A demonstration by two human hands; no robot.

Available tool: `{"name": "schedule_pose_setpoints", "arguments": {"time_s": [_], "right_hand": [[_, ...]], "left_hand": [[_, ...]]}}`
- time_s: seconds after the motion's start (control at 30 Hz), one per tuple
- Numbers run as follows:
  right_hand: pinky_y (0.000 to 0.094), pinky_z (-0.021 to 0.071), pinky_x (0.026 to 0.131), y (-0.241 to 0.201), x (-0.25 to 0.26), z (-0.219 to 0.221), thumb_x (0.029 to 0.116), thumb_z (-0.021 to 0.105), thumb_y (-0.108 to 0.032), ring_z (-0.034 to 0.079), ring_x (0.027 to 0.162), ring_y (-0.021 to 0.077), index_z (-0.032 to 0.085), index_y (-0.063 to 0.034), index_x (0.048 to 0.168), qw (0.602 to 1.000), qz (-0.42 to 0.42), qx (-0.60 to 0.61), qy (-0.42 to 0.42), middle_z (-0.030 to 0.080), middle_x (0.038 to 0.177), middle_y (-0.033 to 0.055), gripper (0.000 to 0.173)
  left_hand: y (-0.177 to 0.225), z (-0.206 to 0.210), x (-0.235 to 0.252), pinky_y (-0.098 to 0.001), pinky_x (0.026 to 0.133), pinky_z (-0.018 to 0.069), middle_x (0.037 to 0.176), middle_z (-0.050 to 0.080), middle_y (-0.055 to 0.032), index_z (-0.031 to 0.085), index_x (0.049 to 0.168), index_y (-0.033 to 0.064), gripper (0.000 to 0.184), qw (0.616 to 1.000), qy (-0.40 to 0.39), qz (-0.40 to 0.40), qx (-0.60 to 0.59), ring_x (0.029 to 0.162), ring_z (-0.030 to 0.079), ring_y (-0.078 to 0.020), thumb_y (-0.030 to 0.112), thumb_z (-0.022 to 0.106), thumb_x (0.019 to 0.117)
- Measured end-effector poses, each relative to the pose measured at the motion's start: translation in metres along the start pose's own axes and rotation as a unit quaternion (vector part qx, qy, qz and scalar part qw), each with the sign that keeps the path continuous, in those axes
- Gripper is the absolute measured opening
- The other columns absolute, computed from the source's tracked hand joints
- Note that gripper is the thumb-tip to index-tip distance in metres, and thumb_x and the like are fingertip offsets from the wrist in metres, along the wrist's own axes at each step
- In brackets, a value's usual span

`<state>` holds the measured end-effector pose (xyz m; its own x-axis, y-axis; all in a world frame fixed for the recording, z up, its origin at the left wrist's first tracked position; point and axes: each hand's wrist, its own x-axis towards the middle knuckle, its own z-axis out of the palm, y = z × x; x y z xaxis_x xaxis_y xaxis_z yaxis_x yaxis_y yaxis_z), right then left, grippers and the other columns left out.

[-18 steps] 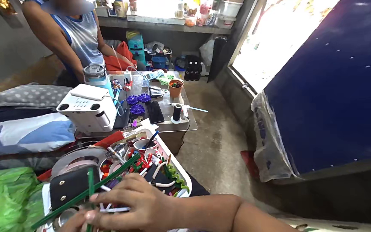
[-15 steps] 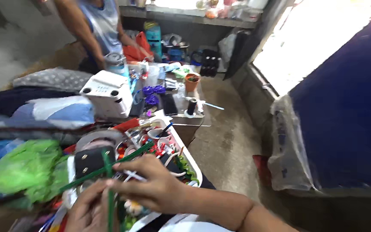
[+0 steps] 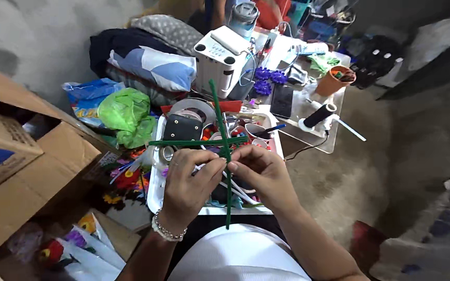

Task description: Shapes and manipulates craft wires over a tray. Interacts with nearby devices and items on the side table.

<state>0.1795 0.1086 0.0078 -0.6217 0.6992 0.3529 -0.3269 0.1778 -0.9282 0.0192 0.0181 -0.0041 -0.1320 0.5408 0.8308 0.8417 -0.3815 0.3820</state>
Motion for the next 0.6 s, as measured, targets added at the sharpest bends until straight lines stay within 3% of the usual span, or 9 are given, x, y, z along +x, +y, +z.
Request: {"name": "schedule_pose_setpoints", "arguments": {"time_s": [0.2,0.47,0.6], "right_hand": [[0.0222,0.0592,0.084,0.003,0.004,0.001,0.1013,0.06,-0.008,0.068,0.09,0.0051,0.065,0.0022,0.106,0.988,-0.062,-0.143,-0.02,0.07,0.098,0.0044,0.013],[0.0228,0.0597,0.084,0.002,0.01,-0.005,0.097,0.064,-0.008,0.069,0.09,0.0045,0.065,0.002,0.104,0.982,-0.078,-0.167,-0.049,0.071,0.097,0.0045,0.012],[0.0201,0.0558,0.081,0.001,0.015,-0.009,0.0955,0.063,-0.009,0.066,0.087,0.0056,0.065,0.0007,0.101,0.938,-0.171,-0.292,-0.07,0.07,0.092,0.0071,0.011]], "left_hand": [[0.001,0.002,0.001,-0.0233,0.091,0.0504,0.103,0.067,-0.0071,0.072,0.101,0.0077,0.007,1.0,0.002,-0.014,-0.001,0.101,0.062,-0.0121,0.012,0.068,0.0979],[0.003,0.002,0.003,-0.0208,0.089,0.0516,0.102,0.067,-0.0083,0.073,0.098,0.0051,0.006,0.999,-0.005,-0.027,-0.025,0.1,0.063,-0.0109,0.01,0.069,0.0964],[0.006,-0.001,0.003,-0.0168,0.09,0.0513,0.099,0.069,-0.0083,0.075,0.093,0.0042,0.009,0.997,-0.02,-0.067,-0.036,0.101,0.064,-0.0074,0.012,0.071,0.0942]]}}
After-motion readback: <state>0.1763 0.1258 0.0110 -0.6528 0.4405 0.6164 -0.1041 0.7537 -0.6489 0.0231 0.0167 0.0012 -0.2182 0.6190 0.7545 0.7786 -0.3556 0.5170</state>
